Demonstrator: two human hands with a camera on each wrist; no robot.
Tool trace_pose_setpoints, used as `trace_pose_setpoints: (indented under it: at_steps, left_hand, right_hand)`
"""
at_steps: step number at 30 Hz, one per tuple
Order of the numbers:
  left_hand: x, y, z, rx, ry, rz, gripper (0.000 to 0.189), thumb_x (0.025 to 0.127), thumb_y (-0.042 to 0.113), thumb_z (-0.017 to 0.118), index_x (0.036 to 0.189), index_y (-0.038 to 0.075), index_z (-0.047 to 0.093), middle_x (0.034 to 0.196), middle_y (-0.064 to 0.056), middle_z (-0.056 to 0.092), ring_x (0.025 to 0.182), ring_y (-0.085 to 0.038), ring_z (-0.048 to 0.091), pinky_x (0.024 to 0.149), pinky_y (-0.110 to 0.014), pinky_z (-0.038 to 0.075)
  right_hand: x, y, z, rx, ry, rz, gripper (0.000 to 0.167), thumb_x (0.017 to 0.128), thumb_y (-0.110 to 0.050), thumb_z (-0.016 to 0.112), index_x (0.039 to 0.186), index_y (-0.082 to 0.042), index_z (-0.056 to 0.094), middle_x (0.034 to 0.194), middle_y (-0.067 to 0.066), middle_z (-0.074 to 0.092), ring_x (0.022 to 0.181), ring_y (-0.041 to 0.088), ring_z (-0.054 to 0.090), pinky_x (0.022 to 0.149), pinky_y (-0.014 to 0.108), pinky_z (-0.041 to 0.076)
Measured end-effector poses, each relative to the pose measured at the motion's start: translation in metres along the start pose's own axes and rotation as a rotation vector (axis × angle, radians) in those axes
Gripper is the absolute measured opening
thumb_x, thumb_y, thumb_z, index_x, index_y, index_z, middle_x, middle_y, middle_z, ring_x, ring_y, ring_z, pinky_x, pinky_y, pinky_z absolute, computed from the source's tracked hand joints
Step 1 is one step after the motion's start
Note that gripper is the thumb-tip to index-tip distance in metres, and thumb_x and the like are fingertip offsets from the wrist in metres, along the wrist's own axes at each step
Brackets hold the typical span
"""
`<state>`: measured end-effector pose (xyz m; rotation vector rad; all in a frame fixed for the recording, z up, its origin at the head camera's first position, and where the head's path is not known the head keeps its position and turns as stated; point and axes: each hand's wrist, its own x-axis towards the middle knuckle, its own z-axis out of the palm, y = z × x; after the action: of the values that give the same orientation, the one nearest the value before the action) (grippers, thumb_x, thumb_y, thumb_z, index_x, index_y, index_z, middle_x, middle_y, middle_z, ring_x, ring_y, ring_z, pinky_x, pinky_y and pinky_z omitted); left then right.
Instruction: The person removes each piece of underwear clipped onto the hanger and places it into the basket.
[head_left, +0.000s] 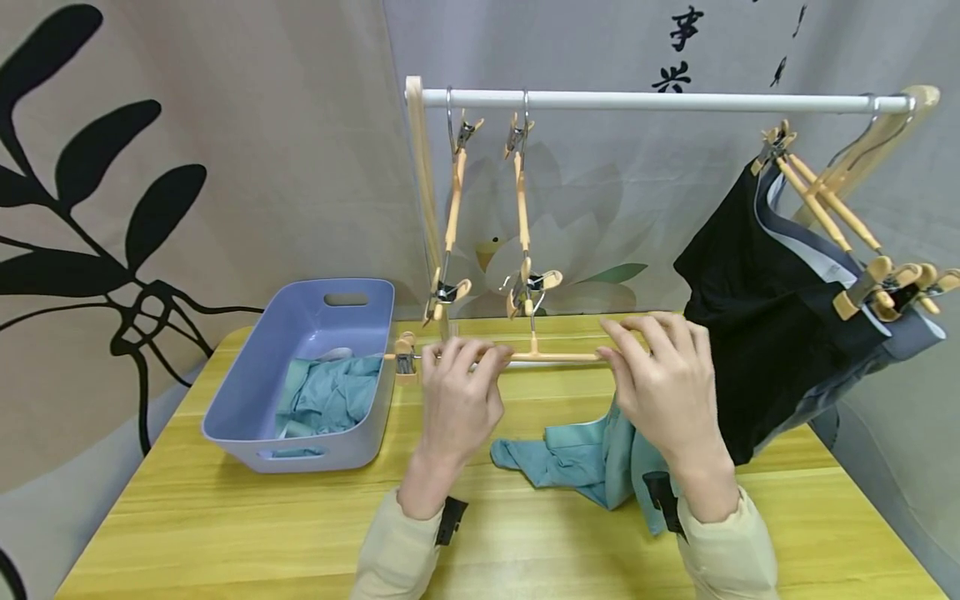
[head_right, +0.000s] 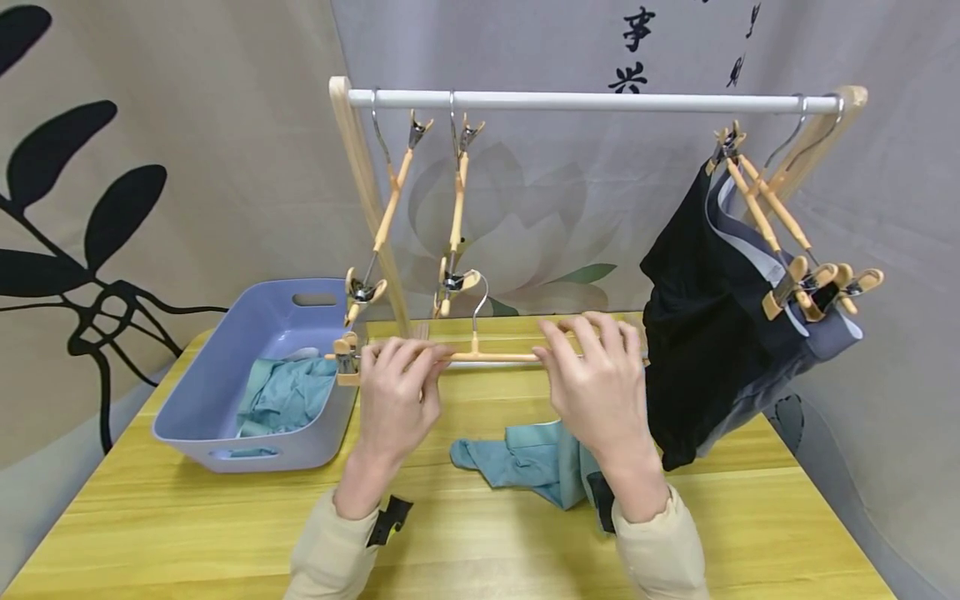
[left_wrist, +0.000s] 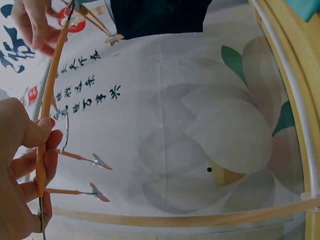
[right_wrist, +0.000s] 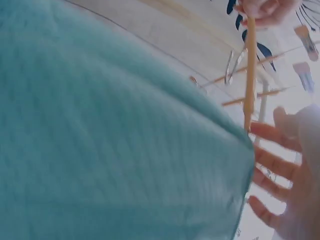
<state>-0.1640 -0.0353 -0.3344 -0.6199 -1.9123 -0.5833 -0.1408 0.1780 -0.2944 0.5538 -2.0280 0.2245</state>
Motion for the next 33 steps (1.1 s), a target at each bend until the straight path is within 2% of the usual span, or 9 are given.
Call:
trace_pose_setpoints:
  at_steps: [5, 10, 16, 20, 22, 25, 29, 33]
  left_hand:
    - [0.000, -0.001, -0.001, 0.013, 0.017, 0.001, 0.008, 0.086, 0.011, 0.063, 0.084, 0.011, 0.070, 0.080, -0.003, 0.069, 0.075, -0.019, 0.057, 0.075, -0.039, 0.039]
    - [0.000, -0.001, -0.002, 0.015, 0.032, 0.010, 0.008, 0.086, 0.011, 0.063, 0.084, 0.010, 0.070, 0.080, -0.003, 0.069, 0.075, -0.019, 0.058, 0.075, -0.039, 0.039]
    - [0.000, 0.000, -0.003, 0.010, 0.046, 0.005, 0.007, 0.085, 0.009, 0.063, 0.083, 0.009, 0.070, 0.080, -0.004, 0.070, 0.075, -0.020, 0.058, 0.076, -0.040, 0.039]
    - [-0.001, -0.001, -0.003, 0.015, 0.055, 0.003, 0.007, 0.082, 0.007, 0.065, 0.083, 0.009, 0.071, 0.079, -0.004, 0.069, 0.076, -0.019, 0.058, 0.077, -0.040, 0.039]
    - [-0.001, -0.001, -0.003, 0.020, 0.056, 0.004, 0.007, 0.082, 0.006, 0.065, 0.082, 0.009, 0.071, 0.079, -0.004, 0.069, 0.076, -0.019, 0.057, 0.077, -0.039, 0.039]
    - [-0.001, -0.001, -0.003, 0.022, 0.062, 0.008, 0.006, 0.082, 0.006, 0.066, 0.082, 0.009, 0.071, 0.078, -0.003, 0.069, 0.076, -0.019, 0.058, 0.076, -0.039, 0.039]
    - [-0.002, -0.002, -0.002, 0.022, 0.068, 0.011, 0.006, 0.083, 0.007, 0.065, 0.082, 0.009, 0.071, 0.078, -0.003, 0.069, 0.075, -0.019, 0.058, 0.076, -0.039, 0.038]
    - [-0.002, -0.002, -0.002, 0.014, 0.065, 0.007, 0.008, 0.085, 0.008, 0.064, 0.082, 0.009, 0.071, 0.079, -0.004, 0.069, 0.075, -0.020, 0.058, 0.077, -0.039, 0.038]
  right_hand:
    - [-0.002, 0.012, -0.009, 0.041, -0.029, 0.175, 0.029, 0.098, -0.022, 0.051, 0.101, -0.002, 0.071, 0.094, 0.018, 0.066, 0.089, 0.035, 0.052, 0.076, 0.049, 0.038]
    - [-0.005, 0.023, -0.013, 0.089, -0.072, 0.227, 0.015, 0.092, -0.010, 0.059, 0.092, 0.000, 0.071, 0.089, 0.015, 0.068, 0.081, 0.031, 0.056, 0.070, 0.042, 0.041]
    - [-0.007, 0.029, -0.015, 0.124, -0.170, 0.308, 0.023, 0.097, -0.015, 0.051, 0.099, 0.000, 0.069, 0.094, 0.015, 0.067, 0.083, 0.030, 0.058, 0.073, 0.044, 0.046]
    - [-0.009, 0.031, -0.016, 0.145, -0.265, 0.392, 0.032, 0.101, -0.022, 0.044, 0.099, 0.000, 0.067, 0.091, 0.015, 0.067, 0.082, 0.030, 0.058, 0.072, 0.049, 0.048]
    - [-0.010, 0.032, -0.016, 0.173, -0.298, 0.427, 0.035, 0.102, -0.024, 0.042, 0.098, 0.000, 0.067, 0.089, 0.015, 0.066, 0.080, 0.029, 0.057, 0.070, 0.048, 0.048]
    - [-0.010, 0.033, -0.015, 0.233, -0.303, 0.457, 0.037, 0.102, -0.024, 0.042, 0.097, 0.002, 0.067, 0.088, 0.016, 0.066, 0.077, 0.025, 0.056, 0.068, 0.036, 0.047]
    - [-0.008, 0.034, -0.014, 0.320, -0.292, 0.504, 0.034, 0.100, -0.022, 0.045, 0.096, 0.003, 0.067, 0.085, 0.017, 0.067, 0.071, 0.007, 0.050, 0.062, 0.017, 0.038]
    - [-0.008, 0.035, -0.015, 0.401, -0.311, 0.591, 0.033, 0.100, -0.024, 0.047, 0.098, 0.003, 0.067, 0.091, 0.019, 0.069, 0.070, -0.005, 0.045, 0.061, 0.013, 0.036]
